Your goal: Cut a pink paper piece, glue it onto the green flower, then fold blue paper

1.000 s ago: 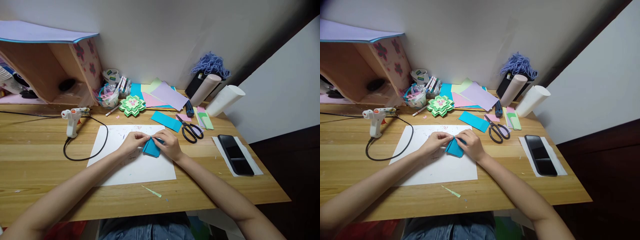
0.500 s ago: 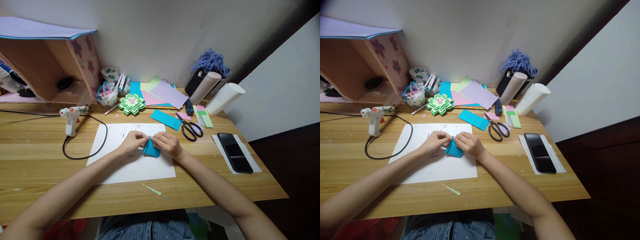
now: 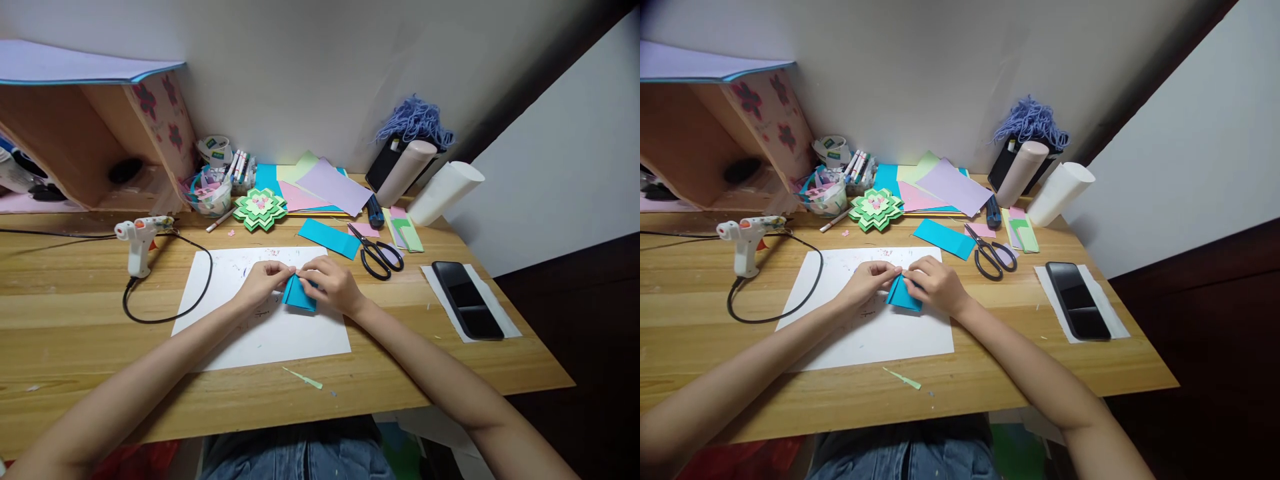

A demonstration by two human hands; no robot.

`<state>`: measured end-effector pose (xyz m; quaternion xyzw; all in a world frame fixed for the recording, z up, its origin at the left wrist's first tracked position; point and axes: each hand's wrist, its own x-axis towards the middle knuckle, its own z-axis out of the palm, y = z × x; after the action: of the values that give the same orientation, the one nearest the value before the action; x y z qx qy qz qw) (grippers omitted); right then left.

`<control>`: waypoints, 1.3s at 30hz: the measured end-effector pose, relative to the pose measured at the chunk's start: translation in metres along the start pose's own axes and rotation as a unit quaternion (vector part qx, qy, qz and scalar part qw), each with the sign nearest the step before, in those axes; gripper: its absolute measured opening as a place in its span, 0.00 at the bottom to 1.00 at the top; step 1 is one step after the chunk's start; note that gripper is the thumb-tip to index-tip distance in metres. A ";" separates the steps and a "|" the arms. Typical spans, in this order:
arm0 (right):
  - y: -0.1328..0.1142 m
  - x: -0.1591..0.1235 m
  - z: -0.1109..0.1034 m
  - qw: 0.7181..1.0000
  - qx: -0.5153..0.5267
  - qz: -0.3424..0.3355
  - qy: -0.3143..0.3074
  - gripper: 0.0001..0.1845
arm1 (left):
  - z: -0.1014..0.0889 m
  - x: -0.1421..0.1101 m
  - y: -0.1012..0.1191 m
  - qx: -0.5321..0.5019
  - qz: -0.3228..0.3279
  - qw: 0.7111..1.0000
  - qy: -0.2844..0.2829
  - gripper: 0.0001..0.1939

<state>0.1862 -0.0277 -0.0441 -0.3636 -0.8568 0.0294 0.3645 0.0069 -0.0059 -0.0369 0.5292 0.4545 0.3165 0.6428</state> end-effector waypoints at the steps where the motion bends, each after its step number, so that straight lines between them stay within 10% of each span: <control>1: 0.000 0.001 0.000 0.996 0.068 0.054 0.004 0.08 | 0.000 0.000 -0.002 0.004 0.006 1.000 0.004 0.18; 9: 0.008 0.003 -0.002 0.839 0.417 0.336 -0.099 0.15 | 0.009 -0.015 -0.007 0.148 0.155 0.975 0.062 0.14; 27: -0.004 0.005 -0.010 0.885 0.339 0.314 -0.053 0.08 | 0.011 -0.019 -0.004 0.241 0.197 0.945 0.097 0.12; 39: -0.005 0.003 -0.004 0.840 0.390 0.375 -0.042 0.10 | 0.010 -0.016 -0.006 0.201 0.188 0.958 0.085 0.11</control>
<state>0.1845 -0.0302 -0.0377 -0.4831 -0.5875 0.5105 0.4010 0.0094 -0.0259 -0.0386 0.6944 0.4537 0.3777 0.4114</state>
